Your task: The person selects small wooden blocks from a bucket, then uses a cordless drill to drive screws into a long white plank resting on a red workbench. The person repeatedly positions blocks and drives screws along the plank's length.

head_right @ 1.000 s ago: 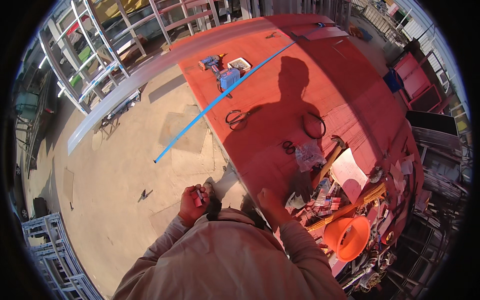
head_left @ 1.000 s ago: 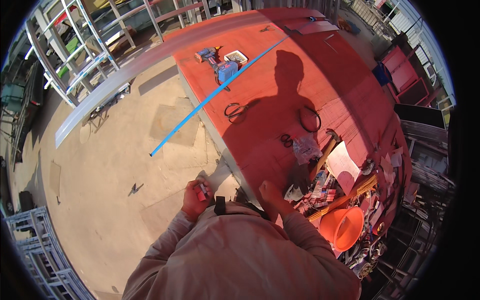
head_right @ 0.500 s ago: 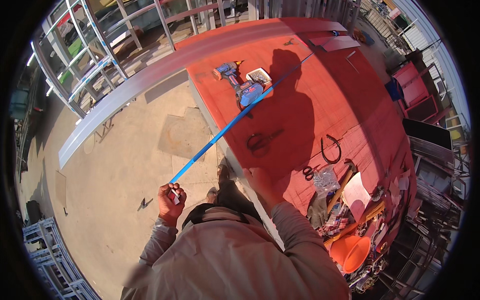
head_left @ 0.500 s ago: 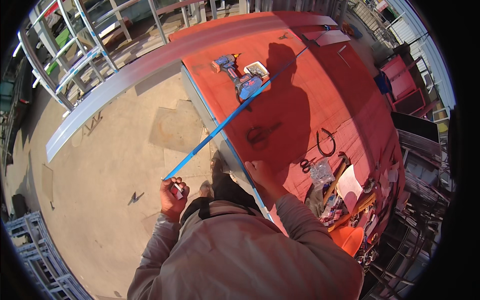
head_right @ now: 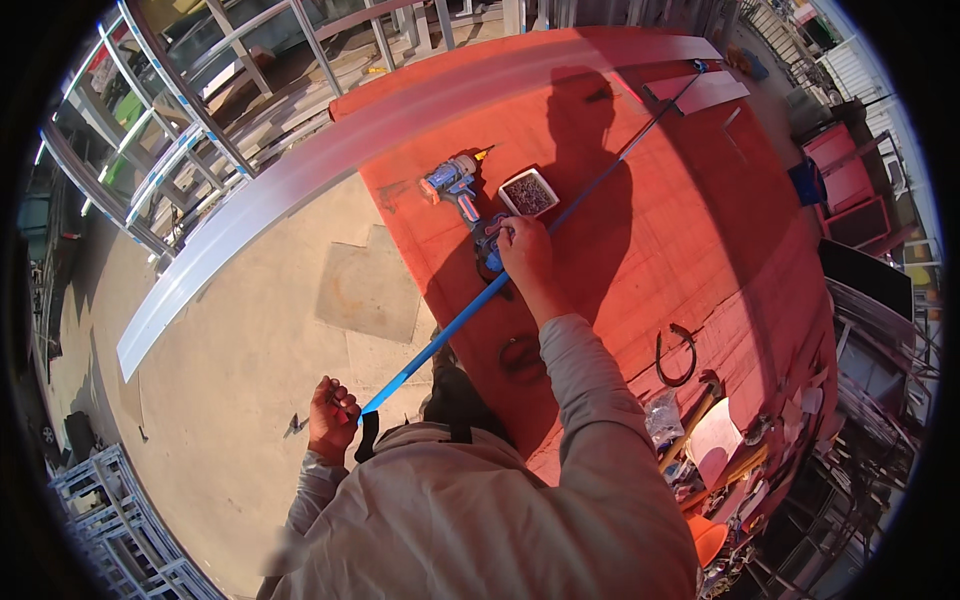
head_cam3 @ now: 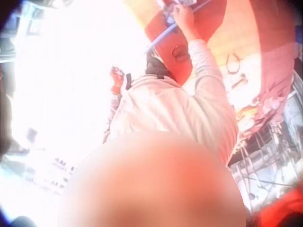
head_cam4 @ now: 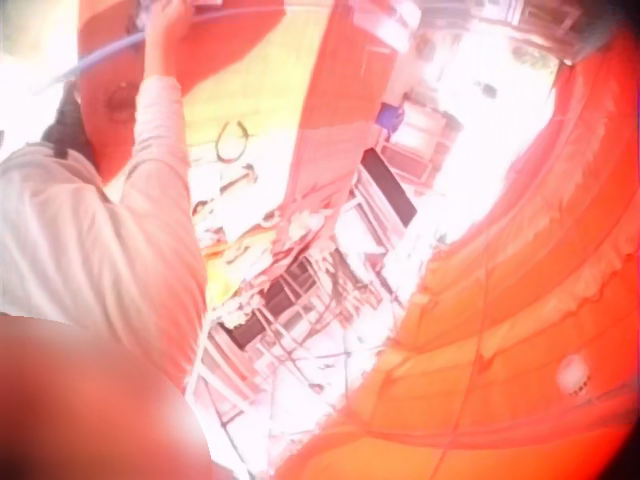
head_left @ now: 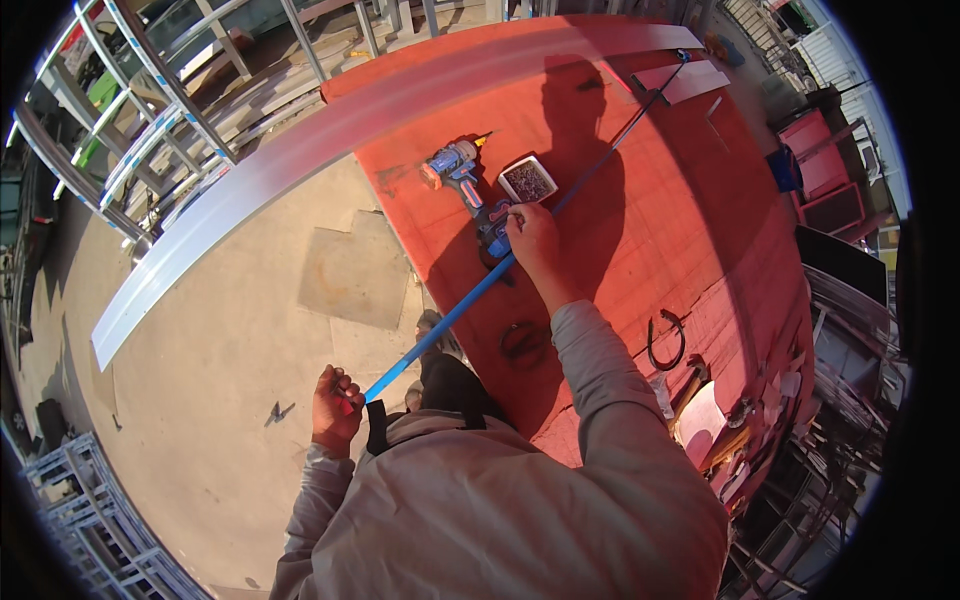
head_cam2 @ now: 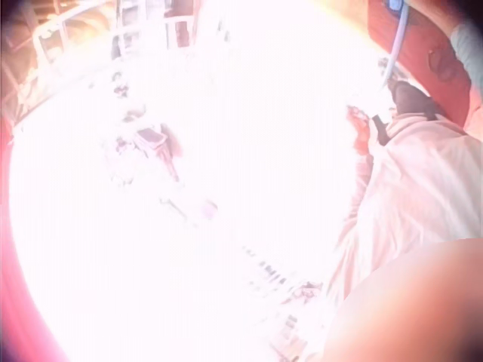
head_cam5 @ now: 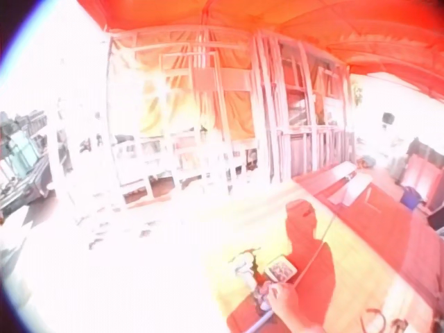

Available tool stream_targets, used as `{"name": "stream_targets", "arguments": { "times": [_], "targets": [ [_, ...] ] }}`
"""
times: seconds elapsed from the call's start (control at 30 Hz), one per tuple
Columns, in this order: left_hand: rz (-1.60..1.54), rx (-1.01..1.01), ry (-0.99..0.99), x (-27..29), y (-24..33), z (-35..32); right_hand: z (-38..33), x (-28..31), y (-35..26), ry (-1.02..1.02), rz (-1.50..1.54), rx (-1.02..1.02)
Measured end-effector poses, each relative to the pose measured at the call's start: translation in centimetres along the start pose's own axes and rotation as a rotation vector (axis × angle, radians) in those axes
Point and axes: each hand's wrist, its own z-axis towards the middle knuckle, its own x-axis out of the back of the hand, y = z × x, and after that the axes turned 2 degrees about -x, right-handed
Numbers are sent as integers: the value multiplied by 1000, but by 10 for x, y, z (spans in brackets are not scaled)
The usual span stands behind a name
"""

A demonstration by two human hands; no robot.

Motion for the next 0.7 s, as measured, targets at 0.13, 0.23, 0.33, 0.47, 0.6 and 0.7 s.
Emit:
{"name": "stream_targets", "arguments": {
  "times": [0.13,0.23,0.33,0.47,0.6,0.7],
  "targets": [
    [44,17,-7,-32,1,24,71,-5,67,-193,-307,-271],
    [172,35,4,-56,-3,37,95,-12,98,-260,-439,-379],
    [254,49,-14,-81,-5,51,106,-23,108,-242,-438,-341],
    [445,36,-81,-125,-14,77,117,-38,115,-162,-430,-226],
    [626,32,-193,-178,-17,107,131,-37,135,-472,-519,-480],
    [689,56,-234,-215,-21,128,135,-29,143,-442,-406,-468]
  ]
}}
